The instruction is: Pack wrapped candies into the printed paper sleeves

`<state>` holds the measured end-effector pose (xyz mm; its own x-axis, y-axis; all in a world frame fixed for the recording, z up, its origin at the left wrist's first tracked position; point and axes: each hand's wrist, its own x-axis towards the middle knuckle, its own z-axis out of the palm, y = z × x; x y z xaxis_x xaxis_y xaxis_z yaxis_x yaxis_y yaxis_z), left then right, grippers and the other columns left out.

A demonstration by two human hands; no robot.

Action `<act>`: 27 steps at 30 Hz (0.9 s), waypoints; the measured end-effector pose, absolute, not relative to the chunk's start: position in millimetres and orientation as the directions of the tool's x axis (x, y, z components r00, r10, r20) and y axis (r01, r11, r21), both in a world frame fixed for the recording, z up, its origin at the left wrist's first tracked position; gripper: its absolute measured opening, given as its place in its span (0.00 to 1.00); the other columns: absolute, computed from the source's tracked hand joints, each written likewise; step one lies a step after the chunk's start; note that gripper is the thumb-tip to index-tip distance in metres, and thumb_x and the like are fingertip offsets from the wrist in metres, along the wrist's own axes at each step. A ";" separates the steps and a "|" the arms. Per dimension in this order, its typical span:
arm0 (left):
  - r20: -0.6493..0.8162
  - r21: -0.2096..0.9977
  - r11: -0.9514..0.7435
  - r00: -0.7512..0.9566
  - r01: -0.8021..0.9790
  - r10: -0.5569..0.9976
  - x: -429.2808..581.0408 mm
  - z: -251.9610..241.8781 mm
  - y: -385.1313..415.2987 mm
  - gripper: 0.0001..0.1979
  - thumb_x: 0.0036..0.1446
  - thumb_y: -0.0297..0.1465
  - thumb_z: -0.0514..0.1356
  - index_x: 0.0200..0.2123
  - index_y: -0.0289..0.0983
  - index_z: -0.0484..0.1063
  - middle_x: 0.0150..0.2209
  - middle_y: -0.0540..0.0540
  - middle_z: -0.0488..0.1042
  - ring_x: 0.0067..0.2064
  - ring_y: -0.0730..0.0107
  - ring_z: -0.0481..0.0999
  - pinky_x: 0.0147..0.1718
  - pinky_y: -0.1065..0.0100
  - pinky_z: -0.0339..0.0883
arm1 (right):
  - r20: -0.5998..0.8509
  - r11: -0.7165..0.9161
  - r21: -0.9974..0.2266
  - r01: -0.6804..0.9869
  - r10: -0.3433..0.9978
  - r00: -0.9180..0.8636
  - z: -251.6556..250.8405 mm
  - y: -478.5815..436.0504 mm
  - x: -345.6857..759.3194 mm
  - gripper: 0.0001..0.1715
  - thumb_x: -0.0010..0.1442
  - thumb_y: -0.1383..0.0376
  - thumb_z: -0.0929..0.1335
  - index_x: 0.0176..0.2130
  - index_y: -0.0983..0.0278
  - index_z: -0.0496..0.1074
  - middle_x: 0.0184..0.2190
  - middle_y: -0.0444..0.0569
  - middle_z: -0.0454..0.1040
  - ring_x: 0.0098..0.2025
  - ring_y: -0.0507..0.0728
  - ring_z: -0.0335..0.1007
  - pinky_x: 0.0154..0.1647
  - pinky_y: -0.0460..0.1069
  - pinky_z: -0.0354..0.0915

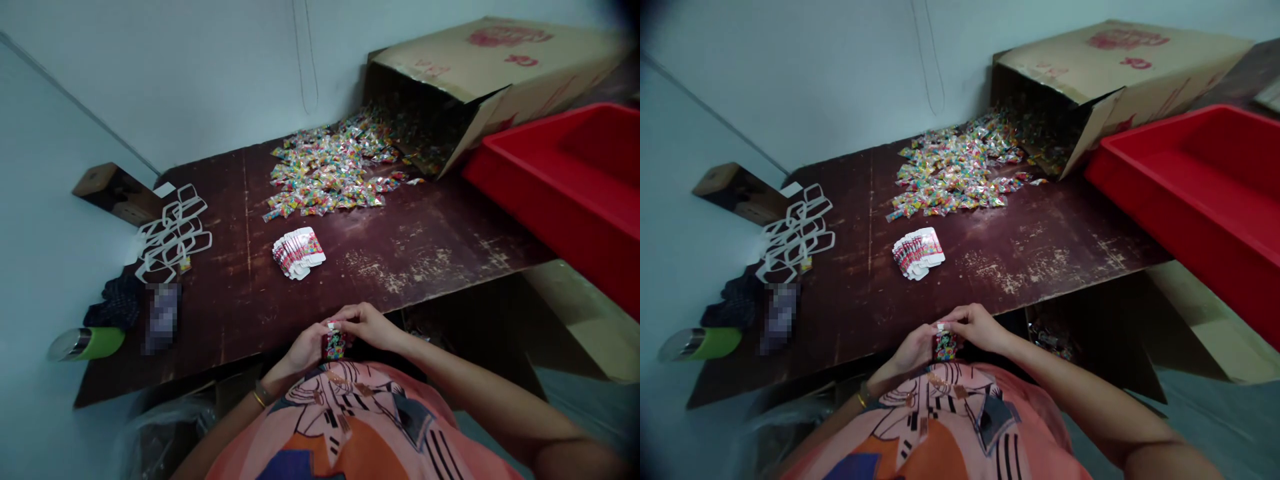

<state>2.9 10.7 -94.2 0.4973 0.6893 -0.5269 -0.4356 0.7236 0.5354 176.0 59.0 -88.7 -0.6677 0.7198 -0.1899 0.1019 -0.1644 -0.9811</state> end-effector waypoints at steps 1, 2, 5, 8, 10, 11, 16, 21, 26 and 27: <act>-0.506 0.545 0.714 0.507 -0.440 0.698 0.8 -95.0 9.9 0.23 0.46 0.31 0.57 0.48 0.34 0.70 0.40 0.41 0.76 0.44 0.58 0.73 0.45 0.59 0.61 | -0.146 -0.105 -0.989 0.101 0.725 -0.673 -89.9 59.7 175.7 0.18 0.59 0.54 0.67 0.42 0.63 0.78 0.36 0.50 0.76 0.32 0.53 0.73 0.34 0.47 0.70; -0.489 0.565 0.699 0.504 -0.439 0.712 -1.2 -95.4 9.2 0.24 0.45 0.29 0.58 0.49 0.35 0.70 0.42 0.42 0.75 0.45 0.58 0.73 0.46 0.60 0.61 | -0.088 -0.031 -0.995 0.095 0.726 -0.682 -90.8 60.1 175.8 0.17 0.61 0.55 0.66 0.43 0.62 0.78 0.39 0.50 0.76 0.38 0.55 0.74 0.40 0.49 0.70; -0.482 0.621 0.670 0.476 -0.407 0.736 -5.5 -94.5 7.3 0.27 0.44 0.24 0.59 0.51 0.38 0.69 0.47 0.44 0.73 0.49 0.60 0.71 0.49 0.63 0.59 | 0.047 0.146 -0.986 0.084 0.716 -0.696 -93.3 57.9 178.6 0.16 0.64 0.59 0.64 0.47 0.59 0.76 0.45 0.51 0.75 0.47 0.56 0.71 0.50 0.52 0.66; -0.509 0.601 0.699 0.489 -0.388 0.708 -8.3 -92.7 5.1 0.27 0.46 0.24 0.59 0.53 0.39 0.68 0.49 0.45 0.73 0.51 0.60 0.70 0.50 0.63 0.58 | 0.097 0.256 -0.958 0.127 0.707 -0.701 -93.3 49.1 184.3 0.17 0.65 0.61 0.63 0.50 0.59 0.74 0.46 0.52 0.73 0.48 0.56 0.70 0.50 0.52 0.66; -0.528 0.597 0.711 0.486 -0.372 0.697 -9.5 -91.3 4.2 0.27 0.47 0.24 0.59 0.53 0.40 0.68 0.49 0.45 0.72 0.51 0.59 0.70 0.51 0.62 0.58 | 0.136 0.385 -0.907 0.170 0.651 -0.747 -89.6 43.4 188.5 0.18 0.64 0.62 0.64 0.52 0.59 0.71 0.51 0.53 0.70 0.52 0.58 0.66 0.53 0.55 0.63; -0.539 0.600 0.715 0.479 -0.358 0.693 -9.8 -90.3 4.2 0.28 0.47 0.24 0.59 0.54 0.41 0.68 0.50 0.46 0.72 0.51 0.59 0.70 0.51 0.62 0.58 | 0.150 0.454 -0.870 0.191 0.613 -0.775 -87.0 43.2 190.0 0.19 0.64 0.63 0.64 0.53 0.58 0.70 0.53 0.54 0.68 0.53 0.59 0.64 0.54 0.57 0.62; -0.547 0.631 0.675 0.397 -0.383 0.737 -9.9 -80.7 11.7 0.26 0.47 0.27 0.62 0.52 0.41 0.69 0.41 0.44 0.74 0.44 0.61 0.72 0.46 0.61 0.62 | 0.189 0.654 -0.715 0.246 0.520 -0.833 -85.7 109.6 191.6 0.16 0.64 0.62 0.64 0.50 0.56 0.72 0.54 0.51 0.67 0.54 0.58 0.62 0.57 0.57 0.57; -0.517 0.836 0.546 0.261 -0.049 0.815 -30.8 -63.8 17.4 0.17 0.50 0.34 0.63 0.44 0.35 0.74 0.40 0.41 0.76 0.41 0.61 0.72 0.44 0.63 0.62 | 0.243 0.393 -0.506 0.768 0.919 -0.310 -96.8 269.5 211.2 0.25 0.62 0.62 0.65 0.58 0.65 0.64 0.60 0.61 0.59 0.61 0.65 0.53 0.59 0.61 0.53; -0.509 0.830 0.404 0.224 0.385 0.831 -70.3 -44.9 5.7 0.09 0.45 0.29 0.63 0.33 0.36 0.75 0.31 0.49 0.75 0.37 0.63 0.71 0.39 0.67 0.62 | 0.301 0.309 -0.477 0.823 0.937 -0.177 -111.2 315.0 237.0 0.24 0.61 0.64 0.64 0.55 0.70 0.65 0.55 0.65 0.65 0.57 0.68 0.57 0.55 0.62 0.54; -0.518 0.820 0.404 0.228 0.404 0.824 -76.9 -42.9 3.7 0.10 0.43 0.29 0.63 0.33 0.37 0.76 0.31 0.50 0.75 0.37 0.63 0.72 0.39 0.68 0.63 | 0.313 0.311 -0.476 0.822 0.934 -0.172 -117.3 304.7 238.5 0.22 0.61 0.64 0.64 0.54 0.69 0.66 0.53 0.63 0.68 0.55 0.67 0.59 0.54 0.61 0.56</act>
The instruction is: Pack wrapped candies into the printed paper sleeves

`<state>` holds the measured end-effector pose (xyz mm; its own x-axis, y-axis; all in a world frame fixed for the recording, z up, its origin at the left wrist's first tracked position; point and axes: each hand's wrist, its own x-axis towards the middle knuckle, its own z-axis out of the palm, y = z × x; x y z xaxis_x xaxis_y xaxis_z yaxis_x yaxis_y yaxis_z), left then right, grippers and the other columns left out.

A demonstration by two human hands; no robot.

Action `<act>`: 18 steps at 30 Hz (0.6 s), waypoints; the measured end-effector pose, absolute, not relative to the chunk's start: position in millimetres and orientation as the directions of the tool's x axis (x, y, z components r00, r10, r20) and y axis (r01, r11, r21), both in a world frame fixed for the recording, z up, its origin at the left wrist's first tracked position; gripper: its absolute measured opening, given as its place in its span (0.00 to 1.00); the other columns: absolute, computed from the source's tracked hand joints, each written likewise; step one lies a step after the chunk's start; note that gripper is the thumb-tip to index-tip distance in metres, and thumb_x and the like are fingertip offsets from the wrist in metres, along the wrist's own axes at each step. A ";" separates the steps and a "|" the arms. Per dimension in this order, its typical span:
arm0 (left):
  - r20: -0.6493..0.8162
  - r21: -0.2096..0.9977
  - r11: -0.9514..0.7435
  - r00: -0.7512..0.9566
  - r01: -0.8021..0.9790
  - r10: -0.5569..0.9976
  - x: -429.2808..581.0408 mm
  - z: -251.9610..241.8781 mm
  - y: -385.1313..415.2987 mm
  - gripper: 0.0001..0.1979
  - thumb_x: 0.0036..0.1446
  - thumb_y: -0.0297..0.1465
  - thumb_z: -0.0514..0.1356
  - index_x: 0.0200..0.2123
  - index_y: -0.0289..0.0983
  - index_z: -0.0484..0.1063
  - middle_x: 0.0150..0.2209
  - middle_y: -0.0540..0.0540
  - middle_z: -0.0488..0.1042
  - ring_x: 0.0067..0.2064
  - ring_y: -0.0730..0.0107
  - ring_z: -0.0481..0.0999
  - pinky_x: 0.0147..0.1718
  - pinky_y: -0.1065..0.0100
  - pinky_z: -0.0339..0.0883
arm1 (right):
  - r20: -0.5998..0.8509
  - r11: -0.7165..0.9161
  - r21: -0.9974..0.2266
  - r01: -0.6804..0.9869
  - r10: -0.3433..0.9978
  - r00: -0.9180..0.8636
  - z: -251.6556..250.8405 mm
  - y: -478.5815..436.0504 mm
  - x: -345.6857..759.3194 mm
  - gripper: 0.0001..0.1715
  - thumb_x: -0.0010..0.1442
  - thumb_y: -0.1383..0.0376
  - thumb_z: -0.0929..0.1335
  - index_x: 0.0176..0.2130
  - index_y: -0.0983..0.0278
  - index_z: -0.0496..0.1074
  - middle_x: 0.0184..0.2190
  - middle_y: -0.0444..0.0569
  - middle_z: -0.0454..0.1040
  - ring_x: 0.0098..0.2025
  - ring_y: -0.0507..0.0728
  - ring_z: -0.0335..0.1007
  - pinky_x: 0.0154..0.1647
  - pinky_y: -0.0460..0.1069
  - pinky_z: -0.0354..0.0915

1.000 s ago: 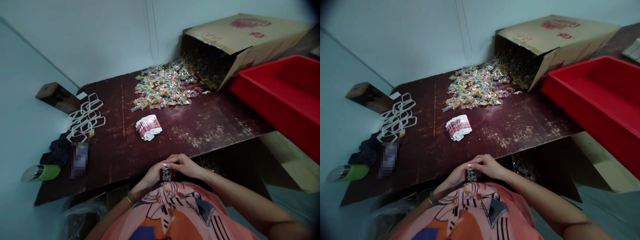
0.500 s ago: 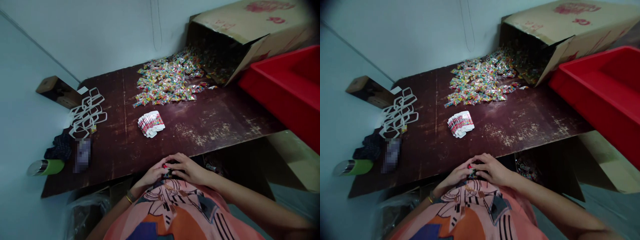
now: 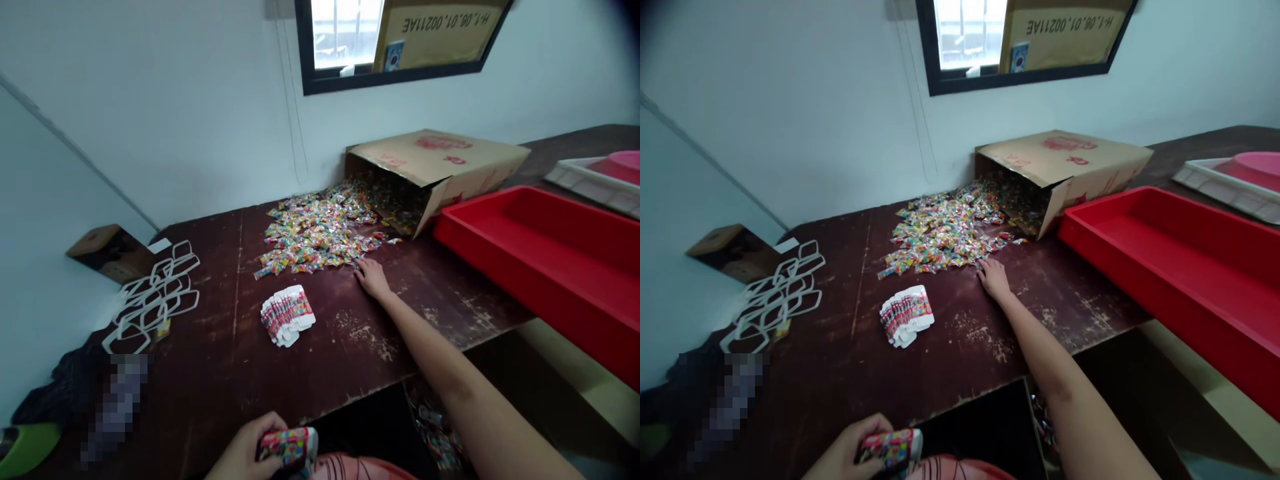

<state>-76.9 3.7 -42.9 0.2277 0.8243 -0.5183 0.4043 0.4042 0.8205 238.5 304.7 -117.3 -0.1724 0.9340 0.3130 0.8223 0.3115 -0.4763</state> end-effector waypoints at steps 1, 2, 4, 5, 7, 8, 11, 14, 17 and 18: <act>-0.529 0.815 0.415 0.225 0.405 0.818 -82.2 -42.0 3.1 0.12 0.42 0.29 0.64 0.35 0.38 0.76 0.33 0.50 0.76 0.38 0.62 0.72 0.39 0.68 0.63 | 0.324 0.316 -0.477 0.820 0.931 -0.170 -124.1 290.2 238.9 0.21 0.62 0.64 0.63 0.53 0.69 0.67 0.51 0.62 0.70 0.53 0.66 0.61 0.53 0.60 0.57; -0.537 0.813 0.431 0.216 0.391 0.816 -85.8 -42.4 4.1 0.14 0.42 0.30 0.64 0.37 0.38 0.76 0.35 0.49 0.77 0.39 0.61 0.72 0.39 0.67 0.64 | 0.333 0.321 -0.479 0.817 0.928 -0.169 -131.0 272.6 238.7 0.20 0.62 0.64 0.62 0.53 0.68 0.67 0.49 0.61 0.71 0.50 0.65 0.63 0.51 0.59 0.59; -0.520 0.830 0.467 0.120 0.306 0.846 -86.8 -46.3 11.6 0.19 0.43 0.33 0.64 0.42 0.38 0.75 0.38 0.47 0.77 0.39 0.61 0.73 0.39 0.67 0.65 | 0.339 0.331 -0.486 0.809 0.924 -0.174 -142.8 231.4 237.0 0.19 0.64 0.64 0.60 0.52 0.67 0.67 0.44 0.58 0.73 0.45 0.62 0.66 0.48 0.56 0.62; -0.505 0.843 0.479 0.053 0.244 0.861 -84.0 -49.3 17.8 0.20 0.45 0.35 0.64 0.44 0.37 0.74 0.37 0.46 0.77 0.37 0.61 0.74 0.38 0.66 0.65 | 0.338 0.333 -0.494 0.803 0.925 -0.176 -146.5 209.3 235.3 0.18 0.64 0.64 0.59 0.51 0.66 0.67 0.42 0.57 0.74 0.43 0.61 0.66 0.47 0.55 0.62; -0.433 0.891 0.443 -0.110 0.097 0.895 -72.8 -56.7 32.7 0.20 0.48 0.37 0.63 0.44 0.36 0.72 0.37 0.46 0.77 0.37 0.64 0.74 0.38 0.67 0.66 | 0.335 0.336 -0.557 0.760 0.928 -0.165 -146.7 164.6 229.2 0.16 0.64 0.63 0.60 0.47 0.66 0.69 0.38 0.55 0.74 0.41 0.60 0.67 0.45 0.54 0.63; -0.414 0.903 0.423 -0.112 0.070 0.903 -65.0 -60.6 40.2 0.19 0.47 0.37 0.64 0.42 0.35 0.72 0.35 0.46 0.77 0.36 0.64 0.74 0.37 0.68 0.66 | 0.324 0.337 -0.621 0.708 0.932 -0.160 -142.9 143.2 224.4 0.14 0.64 0.62 0.60 0.45 0.65 0.70 0.38 0.55 0.74 0.41 0.60 0.68 0.45 0.54 0.64; -0.436 0.900 0.436 0.008 -0.020 0.900 -38.4 -71.9 55.6 0.16 0.45 0.35 0.66 0.37 0.34 0.69 0.32 0.47 0.76 0.33 0.66 0.76 0.33 0.69 0.68 | 0.191 0.287 -0.855 0.431 0.949 -0.252 -118.7 92.4 204.5 0.12 0.63 0.59 0.63 0.43 0.63 0.69 0.37 0.50 0.74 0.39 0.57 0.69 0.41 0.50 0.65; -0.476 0.875 0.484 0.143 -0.028 0.868 -16.0 -79.3 54.9 0.18 0.43 0.32 0.67 0.37 0.35 0.67 0.33 0.47 0.75 0.32 0.68 0.75 0.28 0.71 0.69 | 0.071 0.182 -0.953 0.240 0.910 -0.409 -90.5 75.5 187.1 0.12 0.61 0.58 0.66 0.42 0.62 0.67 0.32 0.44 0.73 0.32 0.52 0.68 0.34 0.45 0.64; -0.464 0.879 0.476 0.248 0.014 0.850 -6.9 -81.4 44.8 0.19 0.45 0.30 0.66 0.42 0.35 0.69 0.35 0.47 0.75 0.32 0.70 0.75 0.27 0.72 0.70 | 0.092 0.215 -0.940 0.266 0.908 -0.409 -74.3 90.6 184.0 0.11 0.57 0.59 0.69 0.32 0.64 0.68 0.27 0.42 0.70 0.29 0.50 0.64 0.30 0.44 0.60; -0.466 0.878 0.478 0.268 0.023 0.843 -6.6 -81.2 41.6 0.21 0.46 0.30 0.66 0.44 0.34 0.69 0.36 0.47 0.74 0.33 0.70 0.75 0.27 0.72 0.70 | 0.105 0.239 -0.928 0.286 0.904 -0.415 -71.6 98.2 185.5 0.11 0.56 0.60 0.70 0.29 0.65 0.68 0.26 0.42 0.69 0.28 0.50 0.63 0.30 0.44 0.59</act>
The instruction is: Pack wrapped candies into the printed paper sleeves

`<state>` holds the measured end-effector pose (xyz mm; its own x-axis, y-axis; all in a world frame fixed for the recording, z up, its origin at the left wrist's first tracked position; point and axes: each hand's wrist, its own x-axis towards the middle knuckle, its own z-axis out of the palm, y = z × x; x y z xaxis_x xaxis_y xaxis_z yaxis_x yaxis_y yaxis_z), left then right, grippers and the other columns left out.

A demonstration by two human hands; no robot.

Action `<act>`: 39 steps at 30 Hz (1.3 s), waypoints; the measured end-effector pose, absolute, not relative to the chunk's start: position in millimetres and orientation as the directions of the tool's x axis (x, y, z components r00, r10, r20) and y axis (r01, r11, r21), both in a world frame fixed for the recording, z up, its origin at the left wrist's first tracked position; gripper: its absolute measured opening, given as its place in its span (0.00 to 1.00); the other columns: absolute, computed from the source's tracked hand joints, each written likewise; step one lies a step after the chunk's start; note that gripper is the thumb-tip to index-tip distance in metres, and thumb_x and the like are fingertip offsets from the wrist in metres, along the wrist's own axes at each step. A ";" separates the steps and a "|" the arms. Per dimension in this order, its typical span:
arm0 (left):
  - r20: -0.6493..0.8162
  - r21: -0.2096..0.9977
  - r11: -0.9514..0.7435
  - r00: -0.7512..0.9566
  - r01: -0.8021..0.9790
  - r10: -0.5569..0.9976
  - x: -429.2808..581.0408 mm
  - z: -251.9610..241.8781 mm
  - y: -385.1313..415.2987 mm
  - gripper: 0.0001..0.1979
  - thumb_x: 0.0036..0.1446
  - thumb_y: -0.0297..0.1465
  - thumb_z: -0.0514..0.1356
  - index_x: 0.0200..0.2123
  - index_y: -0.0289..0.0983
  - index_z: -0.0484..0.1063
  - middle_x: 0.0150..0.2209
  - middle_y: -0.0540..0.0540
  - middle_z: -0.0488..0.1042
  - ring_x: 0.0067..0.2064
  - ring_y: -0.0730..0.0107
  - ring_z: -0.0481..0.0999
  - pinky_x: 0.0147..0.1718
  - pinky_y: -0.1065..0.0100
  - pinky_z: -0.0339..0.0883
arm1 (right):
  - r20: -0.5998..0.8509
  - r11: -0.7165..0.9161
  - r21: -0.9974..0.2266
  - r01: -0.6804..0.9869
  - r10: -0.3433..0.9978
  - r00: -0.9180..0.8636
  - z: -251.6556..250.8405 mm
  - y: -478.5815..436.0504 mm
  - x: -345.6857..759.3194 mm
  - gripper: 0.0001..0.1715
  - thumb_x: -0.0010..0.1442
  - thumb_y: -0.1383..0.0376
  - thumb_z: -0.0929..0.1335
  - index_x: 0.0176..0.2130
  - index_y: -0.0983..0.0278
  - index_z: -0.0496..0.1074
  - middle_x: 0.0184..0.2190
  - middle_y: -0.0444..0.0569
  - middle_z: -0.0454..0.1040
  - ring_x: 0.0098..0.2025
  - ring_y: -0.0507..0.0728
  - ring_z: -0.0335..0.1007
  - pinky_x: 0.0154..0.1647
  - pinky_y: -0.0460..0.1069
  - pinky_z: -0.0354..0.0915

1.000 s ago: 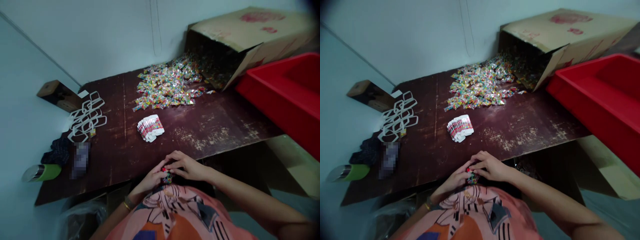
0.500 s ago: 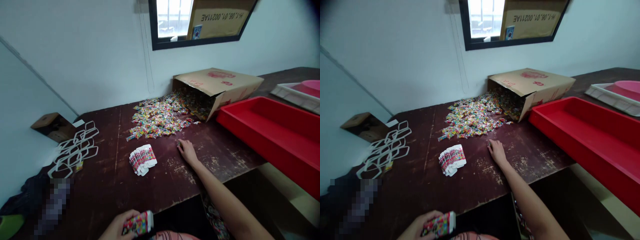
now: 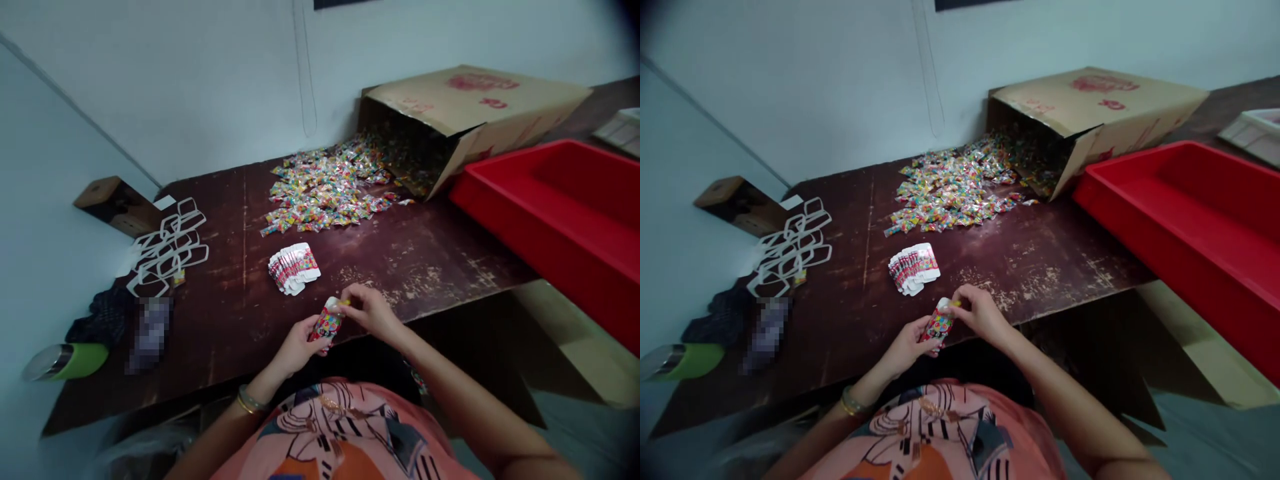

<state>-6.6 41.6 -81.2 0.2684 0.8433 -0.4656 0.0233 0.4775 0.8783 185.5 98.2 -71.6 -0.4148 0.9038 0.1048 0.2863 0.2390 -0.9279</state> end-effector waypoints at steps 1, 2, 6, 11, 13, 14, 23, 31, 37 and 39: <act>-0.471 0.875 0.483 0.282 0.028 0.836 -7.1 -80.6 38.9 0.21 0.46 0.30 0.65 0.46 0.34 0.69 0.36 0.46 0.74 0.34 0.69 0.75 0.28 0.72 0.70 | 0.113 0.261 -0.918 0.299 0.894 -0.434 -69.5 105.3 187.4 0.11 0.56 0.61 0.70 0.28 0.65 0.69 0.26 0.43 0.69 0.28 0.50 0.62 0.30 0.44 0.59; -0.475 0.872 0.490 0.290 0.026 0.831 -8.1 -79.9 36.8 0.22 0.46 0.29 0.65 0.46 0.34 0.69 0.37 0.46 0.74 0.34 0.68 0.75 0.28 0.72 0.70 | 0.118 0.282 -0.910 0.303 0.878 -0.463 -67.8 111.2 189.1 0.10 0.56 0.61 0.70 0.28 0.65 0.70 0.26 0.43 0.69 0.28 0.50 0.62 0.29 0.44 0.58; -0.473 0.866 0.501 0.336 0.005 0.815 -11.0 -76.8 34.2 0.24 0.43 0.26 0.66 0.46 0.35 0.68 0.39 0.44 0.73 0.35 0.66 0.76 0.24 0.73 0.69 | 0.147 0.368 -0.876 0.311 0.818 -0.556 -61.7 120.7 189.6 0.06 0.56 0.64 0.70 0.30 0.64 0.71 0.28 0.44 0.69 0.30 0.50 0.63 0.31 0.44 0.59; -0.478 0.847 0.531 0.400 -0.027 0.782 -4.6 -74.3 34.3 0.26 0.44 0.23 0.64 0.49 0.36 0.64 0.38 0.45 0.73 0.34 0.67 0.75 0.24 0.73 0.70 | 0.118 0.316 -0.895 0.313 0.847 -0.518 -64.7 114.0 182.0 0.11 0.55 0.65 0.70 0.39 0.63 0.67 0.28 0.41 0.70 0.27 0.50 0.62 0.28 0.44 0.60; -0.486 0.830 0.551 0.379 -0.082 0.788 0.0 -73.8 33.9 0.30 0.45 0.24 0.64 0.53 0.37 0.61 0.37 0.45 0.72 0.34 0.67 0.75 0.26 0.71 0.72 | 0.166 0.365 -0.869 0.335 0.852 -0.497 -71.1 103.8 176.6 0.08 0.59 0.64 0.67 0.40 0.62 0.67 0.32 0.45 0.72 0.30 0.52 0.65 0.33 0.47 0.63; -0.493 0.822 0.559 0.356 -0.109 0.794 2.1 -73.8 33.7 0.32 0.45 0.25 0.64 0.54 0.37 0.60 0.38 0.45 0.72 0.34 0.67 0.75 0.27 0.70 0.72 | 0.214 0.414 -0.837 0.358 0.850 -0.482 -74.9 96.7 173.4 0.05 0.61 0.64 0.65 0.40 0.62 0.68 0.36 0.48 0.73 0.34 0.53 0.66 0.37 0.49 0.64; -0.535 0.779 0.577 0.221 -0.244 0.815 3.4 -79.6 38.0 0.30 0.57 0.52 0.49 0.47 0.32 0.70 0.33 0.42 0.74 0.29 0.66 0.73 0.21 0.69 0.69 | 0.046 0.052 -0.998 0.023 0.978 -0.201 -95.0 57.2 163.9 0.21 0.62 0.61 0.63 0.55 0.58 0.65 0.50 0.52 0.68 0.42 0.56 0.67 0.43 0.53 0.67; -0.456 0.883 0.468 0.246 0.007 0.855 -4.0 -82.7 40.4 0.20 0.52 0.42 0.58 0.41 0.32 0.74 0.32 0.43 0.75 0.32 0.66 0.72 0.23 0.73 0.66 | -0.191 -0.292 -0.951 -0.097 0.807 -0.560 -86.0 77.2 168.9 0.16 0.53 0.66 0.70 0.44 0.62 0.72 0.38 0.46 0.74 0.31 0.50 0.69 0.34 0.46 0.68; -0.481 0.861 0.505 0.228 -0.058 0.846 -10.3 -78.7 43.7 0.14 0.52 0.37 0.56 0.39 0.35 0.74 0.34 0.45 0.74 0.35 0.64 0.72 0.25 0.70 0.67 | 0.138 0.243 -0.966 0.084 0.767 -0.626 -66.2 76.7 168.2 0.15 0.64 0.62 0.63 0.45 0.61 0.76 0.44 0.51 0.74 0.47 0.56 0.70 0.51 0.53 0.65; -0.444 0.863 0.492 0.286 -0.119 0.849 -12.8 -77.1 44.7 0.15 0.52 0.36 0.57 0.41 0.35 0.74 0.36 0.45 0.74 0.38 0.63 0.72 0.29 0.69 0.68 | 0.110 0.199 -0.976 0.088 0.798 -0.592 -62.8 80.3 168.4 0.15 0.64 0.59 0.63 0.44 0.61 0.77 0.42 0.51 0.75 0.44 0.56 0.72 0.48 0.52 0.67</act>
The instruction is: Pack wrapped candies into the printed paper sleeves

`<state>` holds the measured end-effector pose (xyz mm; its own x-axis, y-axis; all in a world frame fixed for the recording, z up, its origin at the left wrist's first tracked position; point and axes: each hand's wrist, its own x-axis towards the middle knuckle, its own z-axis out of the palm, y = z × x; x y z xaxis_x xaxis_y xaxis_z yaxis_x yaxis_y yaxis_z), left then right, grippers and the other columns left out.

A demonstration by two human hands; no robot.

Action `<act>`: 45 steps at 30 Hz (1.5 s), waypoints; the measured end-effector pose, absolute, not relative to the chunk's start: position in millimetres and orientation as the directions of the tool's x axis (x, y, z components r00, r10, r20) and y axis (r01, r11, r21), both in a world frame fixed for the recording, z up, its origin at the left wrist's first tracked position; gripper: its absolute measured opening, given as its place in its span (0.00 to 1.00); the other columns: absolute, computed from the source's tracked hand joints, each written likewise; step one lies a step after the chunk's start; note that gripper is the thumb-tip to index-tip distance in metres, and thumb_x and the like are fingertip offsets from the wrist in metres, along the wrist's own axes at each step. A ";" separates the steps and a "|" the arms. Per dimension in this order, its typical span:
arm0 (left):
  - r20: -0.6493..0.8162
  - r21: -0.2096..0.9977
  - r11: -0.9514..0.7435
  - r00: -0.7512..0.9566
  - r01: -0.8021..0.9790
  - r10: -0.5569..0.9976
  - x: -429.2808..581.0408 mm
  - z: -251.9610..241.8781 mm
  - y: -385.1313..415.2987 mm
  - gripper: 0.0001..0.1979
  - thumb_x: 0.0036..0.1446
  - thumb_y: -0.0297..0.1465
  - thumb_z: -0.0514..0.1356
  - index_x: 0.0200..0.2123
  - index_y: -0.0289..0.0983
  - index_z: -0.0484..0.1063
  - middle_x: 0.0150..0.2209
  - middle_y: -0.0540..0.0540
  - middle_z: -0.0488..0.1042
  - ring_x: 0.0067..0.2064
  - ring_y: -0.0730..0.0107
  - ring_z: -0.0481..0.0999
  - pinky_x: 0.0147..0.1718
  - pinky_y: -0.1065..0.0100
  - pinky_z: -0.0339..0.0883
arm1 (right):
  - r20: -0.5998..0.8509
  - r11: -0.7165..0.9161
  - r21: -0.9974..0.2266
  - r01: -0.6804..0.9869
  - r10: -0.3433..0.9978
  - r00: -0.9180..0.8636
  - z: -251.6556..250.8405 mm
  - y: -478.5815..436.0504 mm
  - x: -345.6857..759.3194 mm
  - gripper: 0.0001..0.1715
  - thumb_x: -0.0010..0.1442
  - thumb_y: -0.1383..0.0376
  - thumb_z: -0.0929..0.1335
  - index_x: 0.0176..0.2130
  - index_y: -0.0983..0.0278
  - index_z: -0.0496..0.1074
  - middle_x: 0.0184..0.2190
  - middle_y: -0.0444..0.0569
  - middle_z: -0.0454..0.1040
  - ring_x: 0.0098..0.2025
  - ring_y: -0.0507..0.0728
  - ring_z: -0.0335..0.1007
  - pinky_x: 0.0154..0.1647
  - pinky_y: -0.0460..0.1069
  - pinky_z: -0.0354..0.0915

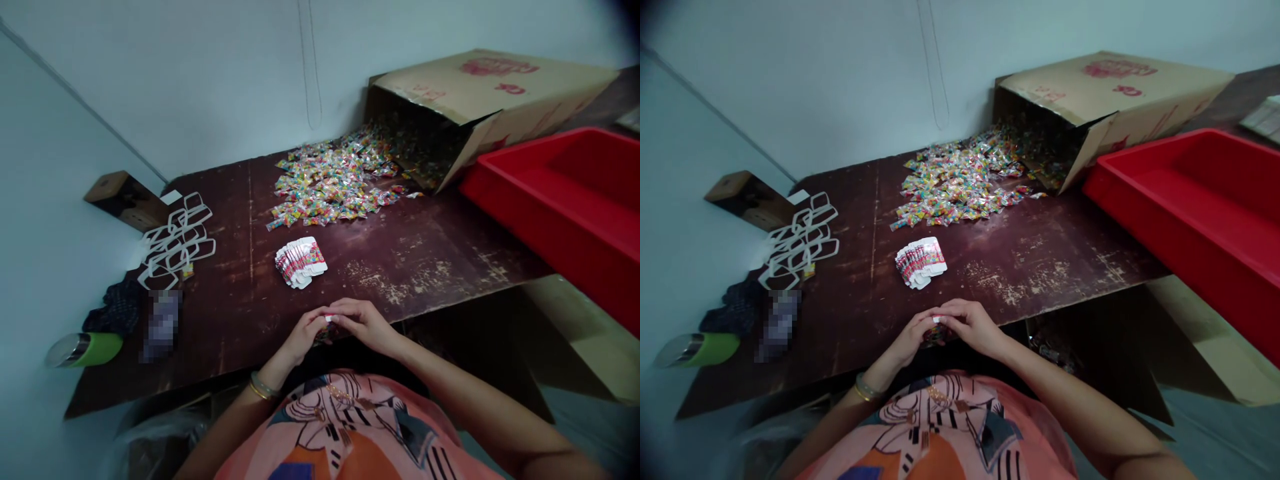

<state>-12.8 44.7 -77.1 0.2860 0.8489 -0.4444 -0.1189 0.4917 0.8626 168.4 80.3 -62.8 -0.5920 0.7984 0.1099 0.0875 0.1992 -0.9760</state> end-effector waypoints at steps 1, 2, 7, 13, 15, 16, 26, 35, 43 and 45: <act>-0.416 0.862 0.483 0.328 -0.157 0.848 -14.1 -76.4 44.7 0.16 0.52 0.35 0.58 0.43 0.36 0.73 0.37 0.45 0.74 0.39 0.63 0.72 0.31 0.68 0.69 | 0.096 0.178 -0.980 0.090 0.816 -0.570 -62.3 82.2 168.4 0.15 0.63 0.59 0.64 0.44 0.61 0.77 0.41 0.50 0.76 0.42 0.56 0.72 0.46 0.51 0.68; -0.386 0.861 0.473 0.365 -0.187 0.847 -15.2 -75.7 44.3 0.18 0.51 0.35 0.58 0.46 0.36 0.72 0.39 0.44 0.74 0.40 0.62 0.71 0.32 0.67 0.69 | 0.089 0.167 -0.982 0.093 0.829 -0.552 -62.9 83.6 168.0 0.14 0.63 0.59 0.65 0.43 0.61 0.77 0.40 0.50 0.77 0.41 0.55 0.73 0.44 0.51 0.69; -0.474 0.808 0.555 0.340 -0.198 0.812 -12.9 -75.5 36.8 0.22 0.50 0.34 0.62 0.49 0.35 0.70 0.38 0.44 0.73 0.37 0.64 0.72 0.28 0.68 0.69 | 0.234 0.358 -0.921 0.155 0.825 -0.514 -79.1 74.5 162.3 0.15 0.63 0.61 0.65 0.48 0.58 0.75 0.44 0.51 0.76 0.44 0.56 0.70 0.46 0.53 0.67; -0.503 0.732 0.644 0.462 -0.222 0.730 -2.6 -73.8 29.0 0.22 0.55 0.35 0.60 0.53 0.37 0.67 0.46 0.40 0.73 0.46 0.59 0.73 0.38 0.63 0.69 | 0.088 0.245 -0.941 0.234 0.843 -0.530 -76.1 67.0 206.4 0.15 0.64 0.61 0.64 0.46 0.59 0.76 0.41 0.51 0.77 0.42 0.57 0.71 0.45 0.52 0.67; -0.464 0.786 0.592 0.462 -0.178 0.756 -9.7 -72.7 32.0 0.22 0.55 0.35 0.61 0.53 0.39 0.68 0.52 0.40 0.70 0.52 0.58 0.69 0.46 0.62 0.66 | -0.020 0.194 -0.938 0.288 0.797 -0.603 -63.8 78.4 238.3 0.14 0.63 0.60 0.65 0.43 0.60 0.77 0.39 0.50 0.78 0.41 0.57 0.72 0.44 0.52 0.67; -0.457 0.807 0.568 0.437 -0.163 0.775 -15.1 -72.9 34.5 0.21 0.55 0.35 0.61 0.53 0.39 0.68 0.53 0.39 0.69 0.53 0.58 0.69 0.47 0.61 0.65 | -0.053 0.204 -0.924 0.325 0.770 -0.636 -58.8 86.2 251.4 0.13 0.62 0.59 0.65 0.41 0.60 0.78 0.38 0.51 0.78 0.40 0.58 0.72 0.43 0.52 0.67; -0.490 0.799 0.544 0.249 -0.255 0.836 -33.0 -74.4 42.2 0.18 0.54 0.39 0.61 0.45 0.35 0.72 0.42 0.40 0.74 0.42 0.63 0.75 0.41 0.64 0.66 | 0.198 0.712 -0.431 0.554 0.674 -0.712 -104.0 212.3 130.6 0.29 0.59 0.66 0.67 0.59 0.66 0.61 0.59 0.59 0.62 0.57 0.60 0.61 0.55 0.54 0.61; -0.497 0.760 0.550 0.236 -0.346 0.835 -40.6 -82.5 42.3 0.22 0.56 0.43 0.59 0.47 0.33 0.71 0.44 0.36 0.74 0.44 0.60 0.75 0.45 0.60 0.65 | 0.126 0.788 -0.274 0.552 0.598 -0.791 -87.2 218.1 98.8 0.09 0.60 0.74 0.65 0.37 0.71 0.75 0.36 0.60 0.76 0.39 0.60 0.72 0.41 0.50 0.64; -0.534 0.670 0.567 0.220 -0.478 0.816 -36.0 -89.6 55.1 0.21 0.44 0.29 0.66 0.44 0.35 0.72 0.37 0.44 0.78 0.37 0.65 0.76 0.41 0.65 0.65 | 0.412 0.779 -0.524 0.345 0.586 -0.698 -86.6 79.7 140.0 0.16 0.64 0.65 0.64 0.52 0.60 0.69 0.49 0.53 0.73 0.48 0.60 0.66 0.50 0.57 0.61; -0.582 0.699 0.619 0.217 -0.360 0.784 -27.1 -88.6 50.2 0.14 0.41 0.27 0.65 0.35 0.32 0.74 0.29 0.46 0.77 0.31 0.67 0.75 0.36 0.66 0.65 | 0.394 0.684 -0.612 0.396 0.698 -0.598 -86.1 78.2 145.2 0.17 0.62 0.64 0.66 0.51 0.59 0.69 0.52 0.54 0.70 0.51 0.62 0.63 0.51 0.60 0.60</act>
